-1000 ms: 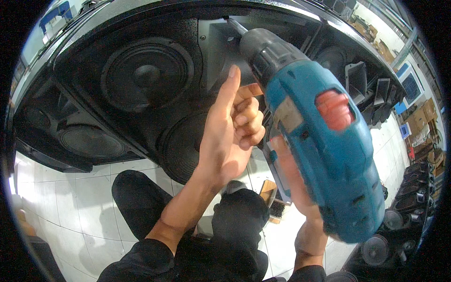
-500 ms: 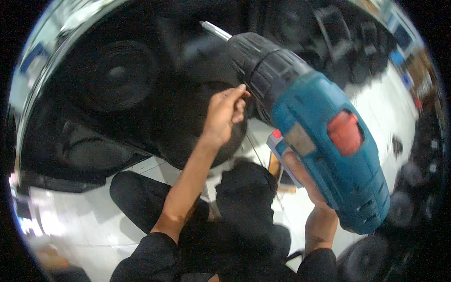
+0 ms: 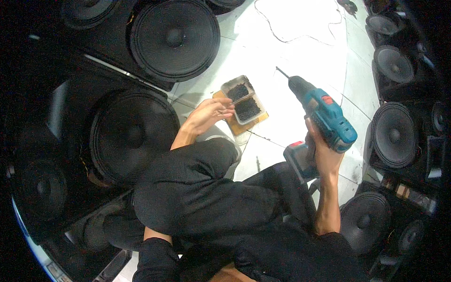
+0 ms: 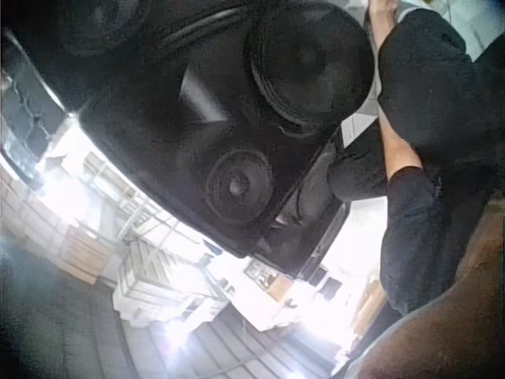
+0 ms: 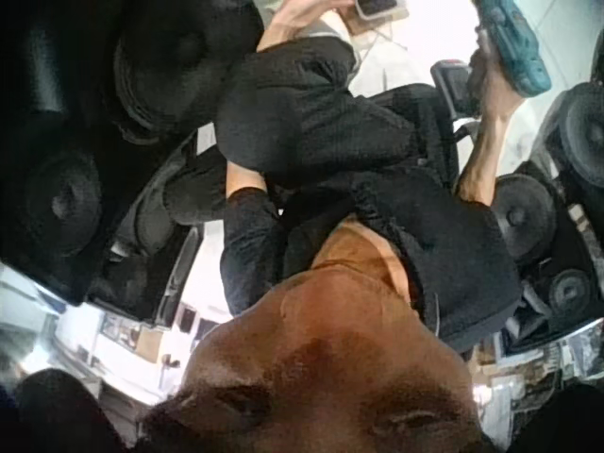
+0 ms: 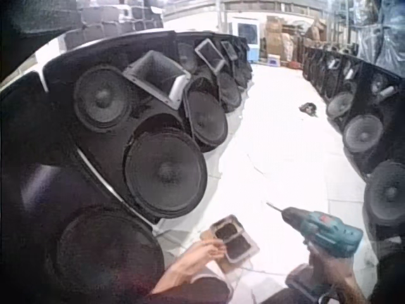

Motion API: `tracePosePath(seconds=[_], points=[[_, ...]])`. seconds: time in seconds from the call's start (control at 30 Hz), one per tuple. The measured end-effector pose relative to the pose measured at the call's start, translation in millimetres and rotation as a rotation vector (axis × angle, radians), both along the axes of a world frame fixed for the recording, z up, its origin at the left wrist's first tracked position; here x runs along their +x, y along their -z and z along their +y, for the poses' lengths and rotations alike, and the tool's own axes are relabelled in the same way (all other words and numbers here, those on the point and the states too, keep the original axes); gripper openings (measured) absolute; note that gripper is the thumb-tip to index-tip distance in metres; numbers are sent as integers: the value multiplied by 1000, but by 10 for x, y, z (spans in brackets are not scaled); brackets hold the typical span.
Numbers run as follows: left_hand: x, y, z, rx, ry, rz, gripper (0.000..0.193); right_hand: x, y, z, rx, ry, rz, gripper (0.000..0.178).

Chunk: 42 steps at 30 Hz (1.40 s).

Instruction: The person sits on the floor and uses a cordless drill to fasten screws into speaker cabinets. They repeatedly pick screws from a small box, align the drill, and drive screws into the speaker frames and cones.

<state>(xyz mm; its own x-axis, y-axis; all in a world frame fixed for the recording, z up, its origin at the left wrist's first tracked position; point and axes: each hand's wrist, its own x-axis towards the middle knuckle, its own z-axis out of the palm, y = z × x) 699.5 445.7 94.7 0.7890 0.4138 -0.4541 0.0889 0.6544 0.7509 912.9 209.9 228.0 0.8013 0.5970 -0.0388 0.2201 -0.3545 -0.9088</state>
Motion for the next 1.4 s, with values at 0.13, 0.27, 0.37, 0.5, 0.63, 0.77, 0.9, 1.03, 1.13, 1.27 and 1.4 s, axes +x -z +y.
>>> tracePosePath(seconds=[0.13, 0.27, 0.37, 0.5, 0.63, 0.77, 0.9, 1.03, 1.13, 1.27, 1.4], points=[[360, -188, -9, 360, -18, 396, 56, -89, 80, -56, -16, -34, 46, 23], [336, -244, -13, 303, -230, 100, 48, -235, 127, -70, 37, -227, 302, 26], [320, -487, 12, -11, -204, -276, 47, -312, 182, -93, 151, -297, 419, 35], [207, -594, -36, -47, -277, -337, 37, -401, 188, -35, 238, -322, 501, 37], [161, -644, -99, -41, -360, -354, 26, -421, 180, -39, 241, -345, 499, 38], [118, -709, -154, -28, -433, -335, 24, -517, 133, -94, 231, -332, 498, 40], [60, -833, -163, -15, -477, -314, 19, -613, 62, -76, 243, -312, 506, 38], [14, -1014, -110, 101, -519, -405, 19, -565, 9, 29, 380, -393, 552, 38], [-27, -1334, -25, 251, -560, -432, 19, -348, 14, 145, 427, -476, 666, 43], [-71, -2066, 104, 429, -532, -594, 18, 48, -79, 523, 687, -645, 690, 61], [-55, -2733, -36, 555, -503, -789, 21, 171, -328, 848, 947, -908, 752, 71]])
